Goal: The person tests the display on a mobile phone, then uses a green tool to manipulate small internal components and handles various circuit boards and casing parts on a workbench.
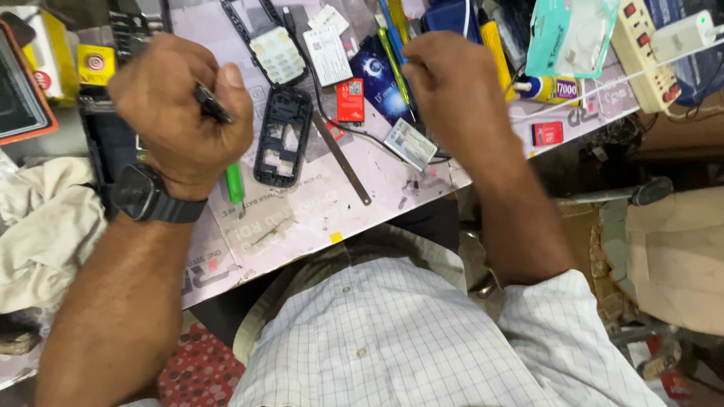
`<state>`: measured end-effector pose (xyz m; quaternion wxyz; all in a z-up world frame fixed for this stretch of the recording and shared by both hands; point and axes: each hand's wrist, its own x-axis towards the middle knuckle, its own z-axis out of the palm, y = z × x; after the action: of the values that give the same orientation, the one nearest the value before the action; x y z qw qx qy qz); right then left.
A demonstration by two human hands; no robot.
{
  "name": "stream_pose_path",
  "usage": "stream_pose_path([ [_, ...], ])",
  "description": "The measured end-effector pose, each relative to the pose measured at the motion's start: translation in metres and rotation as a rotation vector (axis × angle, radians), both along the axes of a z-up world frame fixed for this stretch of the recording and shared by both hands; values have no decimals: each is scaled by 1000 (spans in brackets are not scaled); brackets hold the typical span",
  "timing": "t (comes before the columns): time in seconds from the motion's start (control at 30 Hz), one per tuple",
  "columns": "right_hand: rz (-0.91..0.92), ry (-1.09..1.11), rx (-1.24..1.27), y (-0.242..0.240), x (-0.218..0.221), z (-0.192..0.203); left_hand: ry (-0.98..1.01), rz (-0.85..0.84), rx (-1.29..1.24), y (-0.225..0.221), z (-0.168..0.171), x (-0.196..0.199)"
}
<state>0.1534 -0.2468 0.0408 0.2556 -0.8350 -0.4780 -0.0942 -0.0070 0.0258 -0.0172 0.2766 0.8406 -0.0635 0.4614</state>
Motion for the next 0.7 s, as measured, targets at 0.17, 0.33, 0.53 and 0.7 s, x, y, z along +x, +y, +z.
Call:
stream_pose_path([
  [0.17,-150,-201,-248,46,33,-38,-22,-8,53,-4,2,3],
  [0.33,-352,-205,-351,70,64,-63,-10,-69,-20,-9,6,1],
  [0.53,-428,-265,-318,72,77,-83,-24,-73,2,-12,10,4],
  [0.7,-410,-202,-369,68,71,-75,-33,-105,9,-13,15,4],
])
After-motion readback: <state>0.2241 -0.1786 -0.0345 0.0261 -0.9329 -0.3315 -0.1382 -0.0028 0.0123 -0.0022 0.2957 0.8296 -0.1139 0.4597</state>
